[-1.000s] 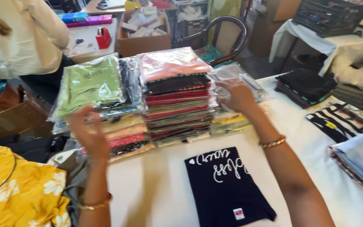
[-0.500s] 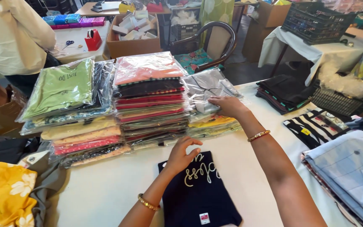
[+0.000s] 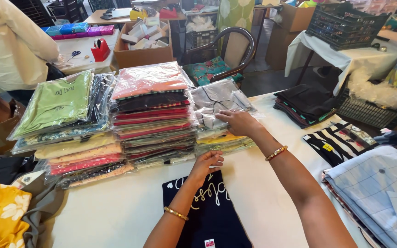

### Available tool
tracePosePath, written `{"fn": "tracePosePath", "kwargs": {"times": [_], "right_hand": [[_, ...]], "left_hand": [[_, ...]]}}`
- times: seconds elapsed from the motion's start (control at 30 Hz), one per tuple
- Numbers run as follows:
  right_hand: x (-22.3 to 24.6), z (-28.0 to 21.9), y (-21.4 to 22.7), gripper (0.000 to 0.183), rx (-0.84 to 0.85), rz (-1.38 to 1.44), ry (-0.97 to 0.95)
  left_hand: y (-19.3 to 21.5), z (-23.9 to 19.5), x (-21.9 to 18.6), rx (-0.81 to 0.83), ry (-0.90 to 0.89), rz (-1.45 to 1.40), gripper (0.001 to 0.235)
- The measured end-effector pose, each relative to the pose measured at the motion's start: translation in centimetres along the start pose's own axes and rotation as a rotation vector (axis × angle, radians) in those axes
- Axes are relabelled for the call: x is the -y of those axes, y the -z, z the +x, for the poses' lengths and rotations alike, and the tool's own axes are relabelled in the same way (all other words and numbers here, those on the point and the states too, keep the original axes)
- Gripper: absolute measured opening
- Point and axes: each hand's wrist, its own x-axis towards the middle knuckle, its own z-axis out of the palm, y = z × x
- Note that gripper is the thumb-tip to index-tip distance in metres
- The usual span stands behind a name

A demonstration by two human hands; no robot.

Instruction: The person organizes stacks of packaged clothing on a table, then folds a yellow floral shirt by hand. They smooth the fabric, fold the sleeves and sides, and button the collar to complete the fold.

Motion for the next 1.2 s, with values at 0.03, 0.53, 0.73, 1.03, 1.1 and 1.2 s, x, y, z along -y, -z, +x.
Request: {"fn": "tracePosePath", "kwargs": {"times": [0.03, 0.53, 0.73, 1.03, 1.1, 1.2], "right_hand": [[-0.1, -0.1, 0.1, 0.078, -0.002, 0.001, -0.001], [1.4, -0.9, -0.4, 0.089, -0.056, -0.282, 0.122], [0.7, -1.3, -2.9, 0.076, -0.315, -0.276, 0.163], [0.5, -2.3, -2.5, 0.060, -0.305, -0.226, 0.144], [0.6, -3.7, -1.9, 0.057, -0.307, -0.255, 0.119], [1.8, -7.3, -0.7, 0.058, -0.327, -0.236, 0.104]], "left_hand": [[0.0, 0.0, 0.1, 0.000, 0.000, 0.002, 0.024], [-0.3, -1.3, 0.3, 0.046, 0.093, 0.087, 0.024], [-0.5, 0.1, 1.2, 0.056, 0.081, 0.058, 0.026], [1.9, 2.1, 2.5, -0.087, 0.010, -0.297, 0.057], [2.5, 2.6, 2.9, -0.099, -0.002, -0.359, 0.068], [2.0, 2.0, 1.8, -0.191, 0.027, -0.461, 0.072]]}}
